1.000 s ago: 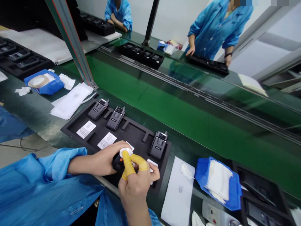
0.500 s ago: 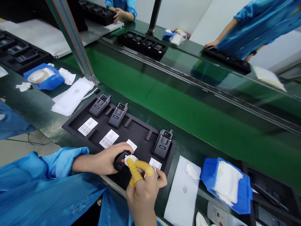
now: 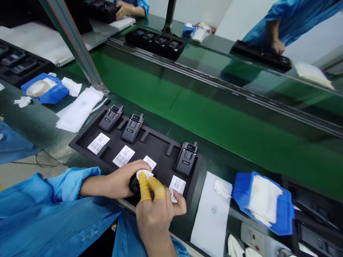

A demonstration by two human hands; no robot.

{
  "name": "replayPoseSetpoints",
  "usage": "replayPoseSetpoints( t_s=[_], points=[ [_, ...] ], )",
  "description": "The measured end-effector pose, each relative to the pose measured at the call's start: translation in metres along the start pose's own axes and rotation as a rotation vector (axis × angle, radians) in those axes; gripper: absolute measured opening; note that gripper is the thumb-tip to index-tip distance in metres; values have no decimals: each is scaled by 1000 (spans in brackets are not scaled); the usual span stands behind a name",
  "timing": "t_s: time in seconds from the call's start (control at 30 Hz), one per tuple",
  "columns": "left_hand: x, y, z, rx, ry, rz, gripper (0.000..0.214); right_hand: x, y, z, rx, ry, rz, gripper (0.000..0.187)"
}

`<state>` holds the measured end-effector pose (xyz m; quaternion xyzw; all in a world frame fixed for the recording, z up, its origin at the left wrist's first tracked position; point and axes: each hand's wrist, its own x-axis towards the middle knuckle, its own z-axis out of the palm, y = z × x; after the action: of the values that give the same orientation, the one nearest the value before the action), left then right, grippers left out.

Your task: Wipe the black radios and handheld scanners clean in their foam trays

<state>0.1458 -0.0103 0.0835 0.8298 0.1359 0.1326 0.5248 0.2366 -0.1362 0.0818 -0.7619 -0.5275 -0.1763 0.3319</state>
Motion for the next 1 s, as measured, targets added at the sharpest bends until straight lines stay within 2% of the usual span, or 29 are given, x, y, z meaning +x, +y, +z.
replayPoseSetpoints(
  t_s=[0.13,0.43,0.7,1.0],
  points=[
    [0,0,2,2,-9,15,52,0,-1,-5,-75,27,-60,26],
    [-1,-2,0,42,-17,22,57,-5,19,-5,-88,29,11,23],
    [-2,-1,0,16,-11,-6,51,1,2,-1,23,-32,-37,38],
    [-3,-3,-1,27,-22,0,57,-7,10,-9,66,-73,-58,32]
  ],
)
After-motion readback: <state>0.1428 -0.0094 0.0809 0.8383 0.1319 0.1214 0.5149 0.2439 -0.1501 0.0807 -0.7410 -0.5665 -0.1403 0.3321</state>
